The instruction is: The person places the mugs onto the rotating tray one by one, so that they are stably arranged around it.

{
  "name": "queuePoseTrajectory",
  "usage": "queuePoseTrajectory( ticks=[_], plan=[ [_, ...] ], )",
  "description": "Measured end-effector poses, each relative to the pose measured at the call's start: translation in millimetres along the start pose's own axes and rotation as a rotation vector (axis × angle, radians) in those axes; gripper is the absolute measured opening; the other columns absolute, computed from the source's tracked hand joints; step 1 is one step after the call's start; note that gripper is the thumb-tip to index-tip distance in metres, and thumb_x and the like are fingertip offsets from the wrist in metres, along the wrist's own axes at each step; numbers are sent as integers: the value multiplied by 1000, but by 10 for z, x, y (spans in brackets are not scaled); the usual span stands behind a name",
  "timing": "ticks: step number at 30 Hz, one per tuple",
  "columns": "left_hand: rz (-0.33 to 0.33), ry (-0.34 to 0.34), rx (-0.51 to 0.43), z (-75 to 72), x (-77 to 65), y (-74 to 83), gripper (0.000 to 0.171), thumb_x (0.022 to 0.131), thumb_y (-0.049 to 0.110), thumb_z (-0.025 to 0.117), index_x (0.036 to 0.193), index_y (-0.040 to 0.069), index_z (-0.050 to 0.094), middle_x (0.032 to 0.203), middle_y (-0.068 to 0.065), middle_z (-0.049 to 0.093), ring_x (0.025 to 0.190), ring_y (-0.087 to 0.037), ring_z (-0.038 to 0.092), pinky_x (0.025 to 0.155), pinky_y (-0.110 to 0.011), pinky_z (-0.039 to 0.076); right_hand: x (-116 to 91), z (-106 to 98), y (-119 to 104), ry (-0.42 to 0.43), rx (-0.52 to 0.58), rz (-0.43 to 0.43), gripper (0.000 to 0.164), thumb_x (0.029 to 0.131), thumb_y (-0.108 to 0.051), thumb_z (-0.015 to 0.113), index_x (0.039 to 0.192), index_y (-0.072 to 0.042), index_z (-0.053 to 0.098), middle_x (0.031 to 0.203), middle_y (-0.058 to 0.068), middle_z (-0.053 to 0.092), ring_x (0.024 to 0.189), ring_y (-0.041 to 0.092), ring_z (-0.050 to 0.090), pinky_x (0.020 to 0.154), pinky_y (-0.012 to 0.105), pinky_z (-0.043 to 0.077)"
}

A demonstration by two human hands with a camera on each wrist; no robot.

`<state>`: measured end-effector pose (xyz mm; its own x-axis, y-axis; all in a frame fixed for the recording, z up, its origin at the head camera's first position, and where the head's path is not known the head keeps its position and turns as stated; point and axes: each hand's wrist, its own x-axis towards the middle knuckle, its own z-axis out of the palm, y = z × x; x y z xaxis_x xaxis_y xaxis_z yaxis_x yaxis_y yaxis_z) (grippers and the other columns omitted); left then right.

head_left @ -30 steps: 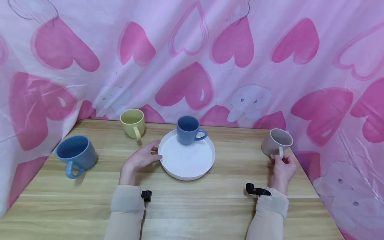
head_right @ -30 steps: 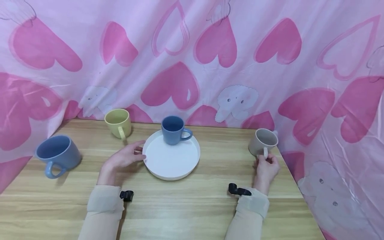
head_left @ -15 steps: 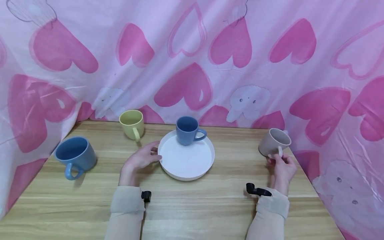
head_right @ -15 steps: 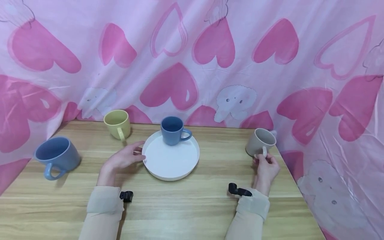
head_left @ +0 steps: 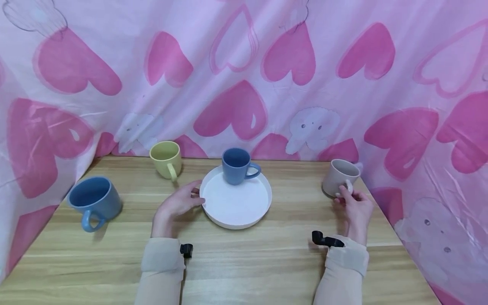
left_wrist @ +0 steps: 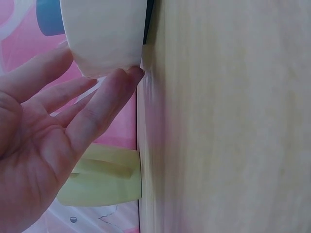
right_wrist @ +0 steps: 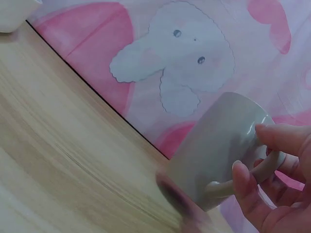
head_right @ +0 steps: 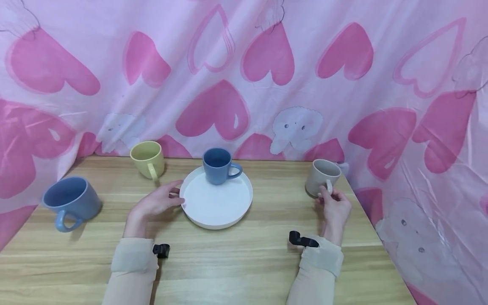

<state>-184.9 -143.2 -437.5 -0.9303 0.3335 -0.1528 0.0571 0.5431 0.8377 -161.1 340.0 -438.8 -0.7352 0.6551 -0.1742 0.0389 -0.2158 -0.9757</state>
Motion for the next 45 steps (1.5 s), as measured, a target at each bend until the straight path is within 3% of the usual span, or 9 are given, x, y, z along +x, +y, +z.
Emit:
queuePoseTrajectory(
  ticks=[7, 13, 22, 29, 38, 45],
  plan=[
    [22, -4, -1, 16, -27, -9, 59, 94, 5, 62, 147, -1, 37, 130, -25, 55, 119, -38, 52, 101, -51, 42, -82, 74, -28, -14, -91, -62, 22, 81, -19, 82, 85, -6, 65, 75, -2, 63, 55, 9, 63, 57, 22, 56],
    [11, 6, -14, 2, -7, 18, 61, 94, 4, 62, 148, -3, 34, 129, -26, 55, 118, -38, 52, 100, -50, 44, -113, 131, -82, -43, -155, -86, 11, 85, -11, 76, 83, -9, 66, 77, -4, 61, 58, 8, 63, 59, 20, 55],
    [3, 12, -31, 3, -10, 9, 60, 93, 3, 62, 147, -2, 37, 129, -25, 55, 118, -38, 52, 101, -51, 43, -164, 283, -101, -105, -227, -240, 6, 85, 0, 68, 84, 3, 63, 66, -3, 61, 51, 9, 62, 54, 20, 55],
    [23, 1, -27, -9, -11, 6, 60, 93, 4, 62, 146, -4, 36, 127, -26, 56, 118, -38, 52, 100, -51, 44, -237, 368, -116, -138, -258, -241, 7, 85, -2, 70, 83, -1, 63, 67, -2, 63, 51, 9, 60, 54, 19, 53],
    [-52, 0, -13, -28, 1, 12, 67, 93, 7, 64, 150, -2, 30, 130, -25, 54, 118, -37, 52, 101, -51, 42, -323, 467, -130, -238, -323, -236, 7, 87, -8, 70, 87, -4, 65, 74, 0, 63, 57, 12, 59, 61, 22, 51],
    [-39, 1, -25, -15, 3, 5, 66, 93, 6, 64, 149, -3, 32, 130, -27, 53, 119, -39, 51, 102, -52, 42, -371, 502, -134, -303, -301, -260, 9, 86, -5, 71, 84, -1, 62, 66, -1, 62, 55, 10, 57, 56, 22, 49]
  ],
)
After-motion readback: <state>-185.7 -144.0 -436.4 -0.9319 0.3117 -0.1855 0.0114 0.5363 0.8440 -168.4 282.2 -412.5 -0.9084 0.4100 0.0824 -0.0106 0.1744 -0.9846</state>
